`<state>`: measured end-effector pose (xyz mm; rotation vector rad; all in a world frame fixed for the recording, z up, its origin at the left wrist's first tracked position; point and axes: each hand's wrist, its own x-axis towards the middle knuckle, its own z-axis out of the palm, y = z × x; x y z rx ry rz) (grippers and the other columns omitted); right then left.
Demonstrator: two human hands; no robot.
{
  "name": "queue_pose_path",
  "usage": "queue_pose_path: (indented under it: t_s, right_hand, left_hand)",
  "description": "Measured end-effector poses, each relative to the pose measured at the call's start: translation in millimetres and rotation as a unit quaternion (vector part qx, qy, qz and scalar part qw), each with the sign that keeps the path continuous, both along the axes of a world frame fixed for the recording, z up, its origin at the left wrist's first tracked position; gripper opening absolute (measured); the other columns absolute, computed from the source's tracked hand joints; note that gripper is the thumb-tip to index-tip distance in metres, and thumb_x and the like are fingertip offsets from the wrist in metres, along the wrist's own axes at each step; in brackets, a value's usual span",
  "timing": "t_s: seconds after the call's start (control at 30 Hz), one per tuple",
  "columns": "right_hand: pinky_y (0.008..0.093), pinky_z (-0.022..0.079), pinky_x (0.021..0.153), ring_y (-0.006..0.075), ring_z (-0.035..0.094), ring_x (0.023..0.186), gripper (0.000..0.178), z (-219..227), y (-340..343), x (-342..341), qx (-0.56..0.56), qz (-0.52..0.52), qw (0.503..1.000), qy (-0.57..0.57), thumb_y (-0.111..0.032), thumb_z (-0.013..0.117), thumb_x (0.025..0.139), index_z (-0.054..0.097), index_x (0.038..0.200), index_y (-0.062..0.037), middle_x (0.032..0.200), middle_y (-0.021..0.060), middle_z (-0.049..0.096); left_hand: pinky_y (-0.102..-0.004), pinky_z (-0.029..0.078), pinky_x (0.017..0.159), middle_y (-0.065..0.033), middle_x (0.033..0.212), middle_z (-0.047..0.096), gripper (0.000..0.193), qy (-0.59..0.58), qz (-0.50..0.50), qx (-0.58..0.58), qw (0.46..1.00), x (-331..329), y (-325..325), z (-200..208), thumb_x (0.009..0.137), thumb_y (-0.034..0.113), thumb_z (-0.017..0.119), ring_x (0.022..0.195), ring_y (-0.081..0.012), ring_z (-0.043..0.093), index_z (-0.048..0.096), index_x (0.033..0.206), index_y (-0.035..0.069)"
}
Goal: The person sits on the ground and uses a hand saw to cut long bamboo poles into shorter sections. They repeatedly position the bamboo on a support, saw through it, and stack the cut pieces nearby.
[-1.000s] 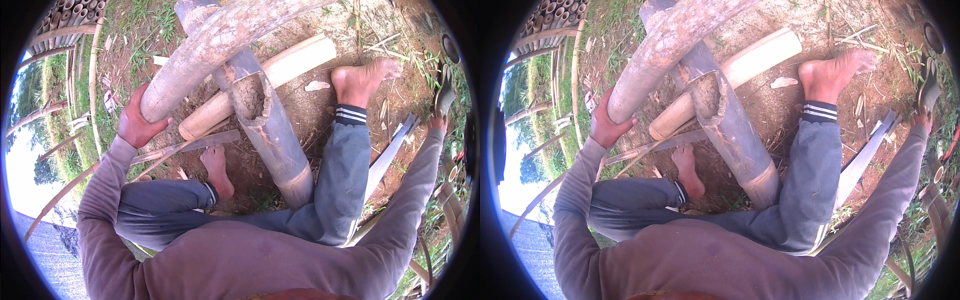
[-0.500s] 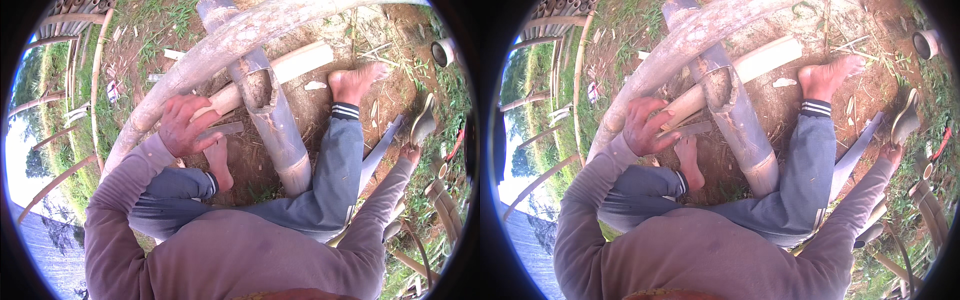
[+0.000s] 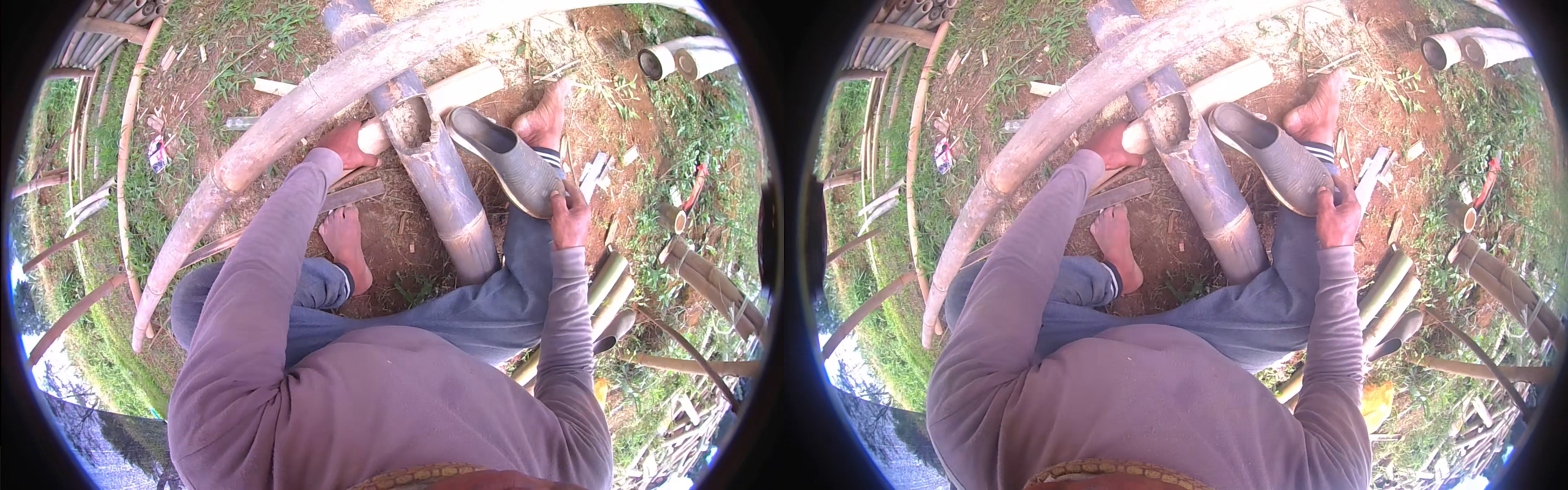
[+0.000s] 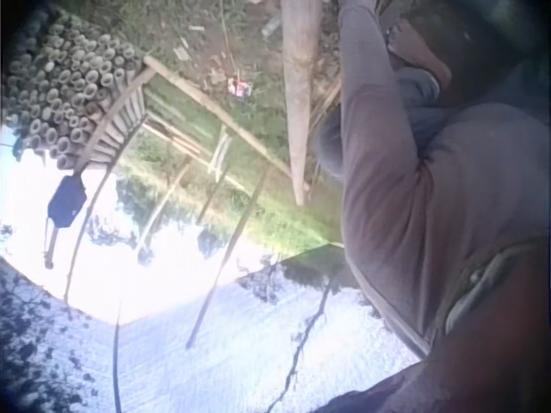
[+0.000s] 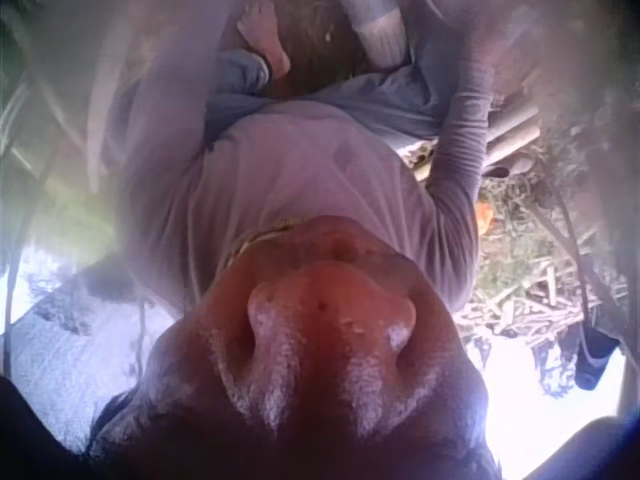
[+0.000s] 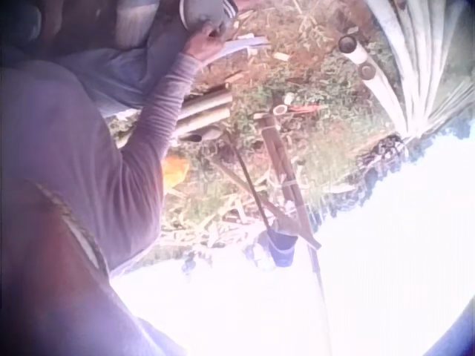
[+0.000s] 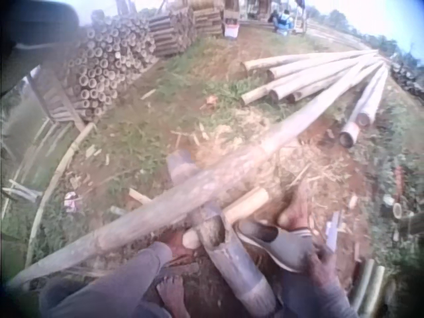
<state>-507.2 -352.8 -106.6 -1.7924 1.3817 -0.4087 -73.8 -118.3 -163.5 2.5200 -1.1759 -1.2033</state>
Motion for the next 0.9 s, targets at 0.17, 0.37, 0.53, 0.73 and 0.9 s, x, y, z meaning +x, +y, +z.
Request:
queue_pose_path:
  t_s: [0.17, 0.37, 0.53, 0.73, 0.9]
  right_hand:
    - [0.0512, 0.049, 0.106, 0.0420, 0.065, 0.118, 0.047, 13, 53, 69, -0.294, 0.128, 0.932, 0.169, -0.026, 0.076, 0.091, 0.070, 0.132, -0.0056, 0.126, 0.0199, 0.071]
    - [0.0578, 0.038, 0.115, 0.0360, 0.052, 0.138, 0.075, -1, 77, 121, -0.264, 0.194, 0.907, 0.264, -0.030, 0.086, 0.082, 0.055, 0.149, -0.0162, 0.148, 0.0108, 0.057]
    - [0.0588, 0.036, 0.116, 0.0303, 0.051, 0.141, 0.090, -9, 53, 134, -0.218, 0.206, 0.878, 0.374, -0.029, 0.091, 0.076, 0.049, 0.155, -0.0196, 0.150, 0.0070, 0.057]
    - [0.0500, 0.042, 0.111, 0.0258, 0.062, 0.127, 0.048, -37, 59, 124, -0.285, 0.232, 0.891, 0.268, -0.021, 0.082, 0.082, 0.075, 0.129, -0.0261, 0.131, -0.0015, 0.071]
    - [0.0508, 0.042, 0.108, 0.0244, 0.063, 0.124, 0.040, -47, 44, 123, -0.297, 0.314, 0.891, 0.139, -0.021, 0.081, 0.080, 0.079, 0.120, -0.0255, 0.130, -0.0055, 0.073]
  left_hand:
    - [-0.0439, 0.051, 0.110, -0.0256, 0.138, 0.069, 0.103, 0.049, -0.044, -0.005, 0.998, 26, -4, -34, 0.063, 0.054, 0.094, 0.126, -0.0412, 0.068, 0.059, 0.143, -0.002]
    - [-0.0419, 0.050, 0.110, -0.0222, 0.135, 0.072, 0.097, 0.085, -0.027, 0.016, 0.996, 10, -31, 8, 0.066, 0.050, 0.093, 0.125, -0.0396, 0.068, 0.062, 0.143, 0.000]
    - [-0.0402, 0.052, 0.106, -0.0210, 0.126, 0.076, 0.082, 0.102, 0.006, -0.005, 0.995, 17, -35, -21, 0.060, 0.042, 0.096, 0.119, -0.0366, 0.071, 0.074, 0.126, 0.001]
    - [-0.0399, 0.053, 0.102, -0.0208, 0.121, 0.077, 0.080, 0.116, 0.033, -0.021, 0.992, 14, -30, -1, 0.059, 0.040, 0.096, 0.114, -0.0359, 0.073, 0.075, 0.125, 0.000]
    - [-0.0397, 0.056, 0.095, -0.0177, 0.108, 0.080, 0.066, 0.111, 0.021, -0.082, 0.990, 16, -22, -4, 0.061, 0.042, 0.095, 0.103, -0.0338, 0.076, 0.080, 0.113, 0.004]
